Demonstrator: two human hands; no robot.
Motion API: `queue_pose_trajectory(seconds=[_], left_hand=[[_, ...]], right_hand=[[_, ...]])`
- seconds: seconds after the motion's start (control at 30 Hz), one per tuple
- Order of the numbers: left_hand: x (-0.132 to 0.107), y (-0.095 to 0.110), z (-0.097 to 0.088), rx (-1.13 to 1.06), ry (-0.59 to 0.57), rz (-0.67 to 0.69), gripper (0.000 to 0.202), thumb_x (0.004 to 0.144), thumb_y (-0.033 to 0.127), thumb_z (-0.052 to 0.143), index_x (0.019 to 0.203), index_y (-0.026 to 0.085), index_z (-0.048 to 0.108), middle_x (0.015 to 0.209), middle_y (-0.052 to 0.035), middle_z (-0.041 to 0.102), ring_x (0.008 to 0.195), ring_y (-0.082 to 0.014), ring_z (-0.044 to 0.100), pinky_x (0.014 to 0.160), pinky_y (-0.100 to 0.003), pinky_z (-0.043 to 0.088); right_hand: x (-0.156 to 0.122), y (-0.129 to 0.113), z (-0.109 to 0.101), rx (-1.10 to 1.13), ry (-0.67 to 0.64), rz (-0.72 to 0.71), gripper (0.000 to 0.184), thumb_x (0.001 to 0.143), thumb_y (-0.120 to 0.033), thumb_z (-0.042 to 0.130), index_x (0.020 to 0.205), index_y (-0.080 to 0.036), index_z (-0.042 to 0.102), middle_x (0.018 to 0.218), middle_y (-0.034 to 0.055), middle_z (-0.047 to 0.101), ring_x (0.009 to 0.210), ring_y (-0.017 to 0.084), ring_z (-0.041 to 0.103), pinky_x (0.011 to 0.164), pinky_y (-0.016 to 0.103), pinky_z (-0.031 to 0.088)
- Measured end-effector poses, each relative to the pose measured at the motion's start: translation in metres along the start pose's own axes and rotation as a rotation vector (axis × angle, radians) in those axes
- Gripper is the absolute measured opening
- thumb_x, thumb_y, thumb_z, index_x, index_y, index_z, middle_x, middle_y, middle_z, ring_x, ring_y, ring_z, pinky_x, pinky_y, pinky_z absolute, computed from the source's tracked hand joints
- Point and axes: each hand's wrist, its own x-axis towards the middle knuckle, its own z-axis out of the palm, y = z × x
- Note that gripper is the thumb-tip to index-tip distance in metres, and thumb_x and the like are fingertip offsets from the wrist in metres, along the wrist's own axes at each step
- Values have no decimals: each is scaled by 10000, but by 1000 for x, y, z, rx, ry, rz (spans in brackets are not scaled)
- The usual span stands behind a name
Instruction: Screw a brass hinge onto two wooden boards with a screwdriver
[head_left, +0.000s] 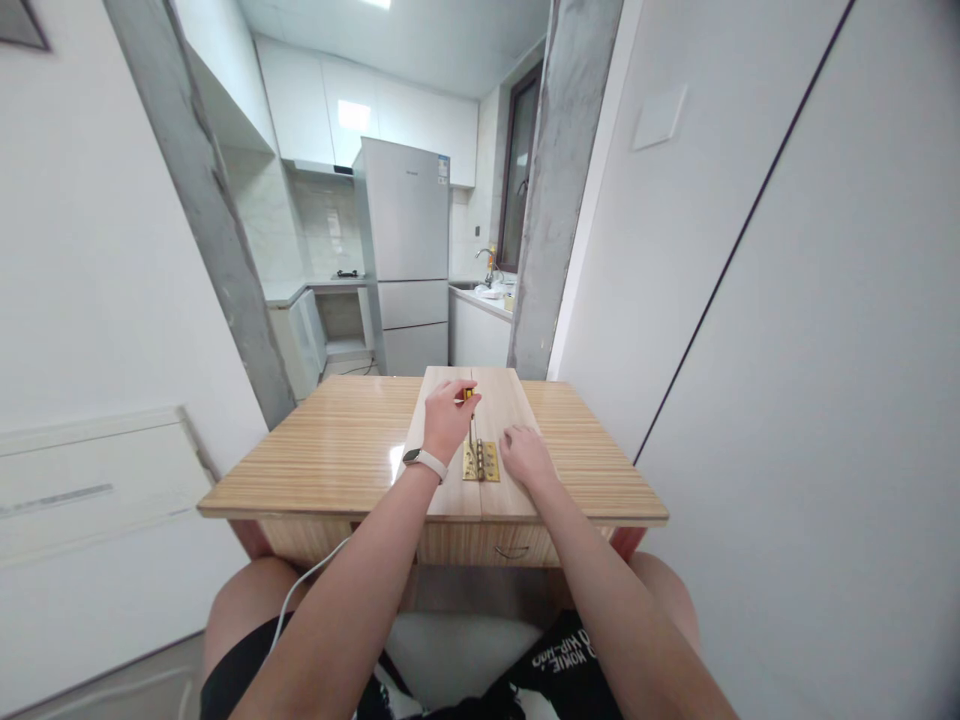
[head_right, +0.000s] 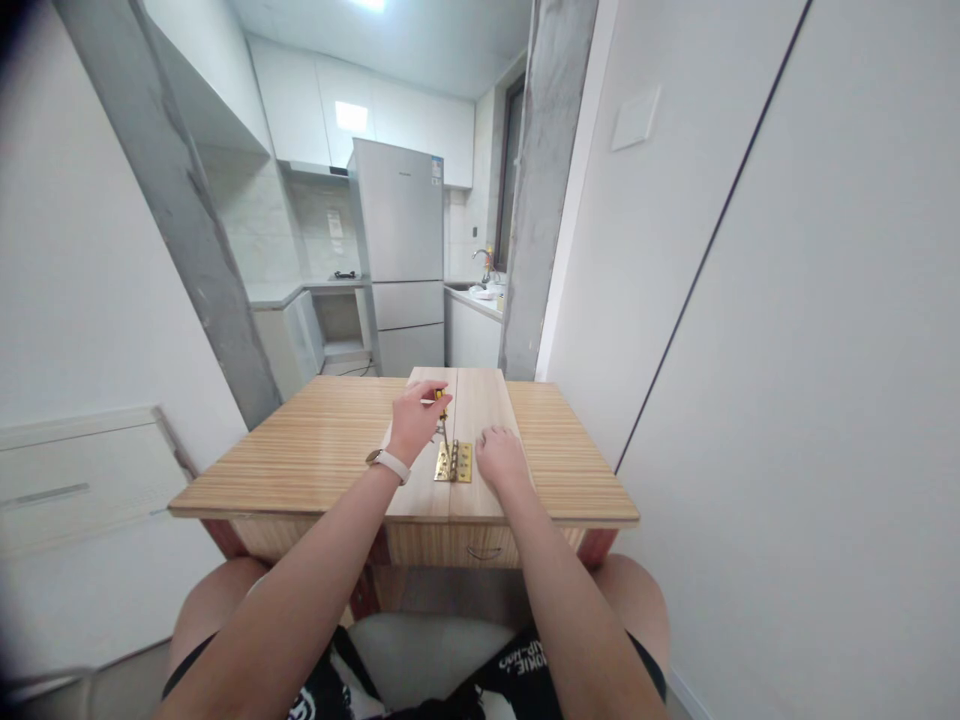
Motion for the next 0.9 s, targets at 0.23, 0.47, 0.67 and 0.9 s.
queue_pose_trajectory(seconds=[0.23, 0.47, 0.67, 0.9], left_hand=[[4, -7, -3, -134, -120, -59, 225, 897, 135, 759, 1091, 231, 820, 1030, -48, 783, 848, -153, 724, 759, -272, 615], [6, -10, -3, -150, -132, -77, 228, 864, 145, 789, 1080, 217, 807, 1011, -50, 764, 861, -155, 717, 766, -273, 630], [11, 2, -13, -160, -108, -46, 229, 895, 194, 777, 1121, 209, 802, 1083, -77, 788, 883, -168, 747, 819, -309, 648], [12, 10, -20, -208, -130, -131, 255, 863, 277, 823, 1111, 216, 823, 1046, -79, 815, 883, -189, 752, 810, -322, 632]], right_hand=[[0, 1, 1, 0, 4, -6, 333, 1091, -356, 469, 1081, -197, 761, 1193, 137, 749, 1180, 259, 615, 1070, 328, 369], [0, 2, 0, -5, 1, -13, 324, 1092, -358, 470, 1072, -198, 751, 1177, 132, 743, 1162, 257, 611, 1059, 333, 371], [-1, 2, 3, 1, 8, -15, 309, 1086, -342, 480, 1057, -195, 750, 1164, 135, 742, 1170, 254, 616, 1060, 333, 381], [3, -1, -12, 223, 150, -28, 349, 1082, -352, 462, 1146, -169, 752, 1247, 180, 736, 1253, 291, 611, 1160, 426, 390]])
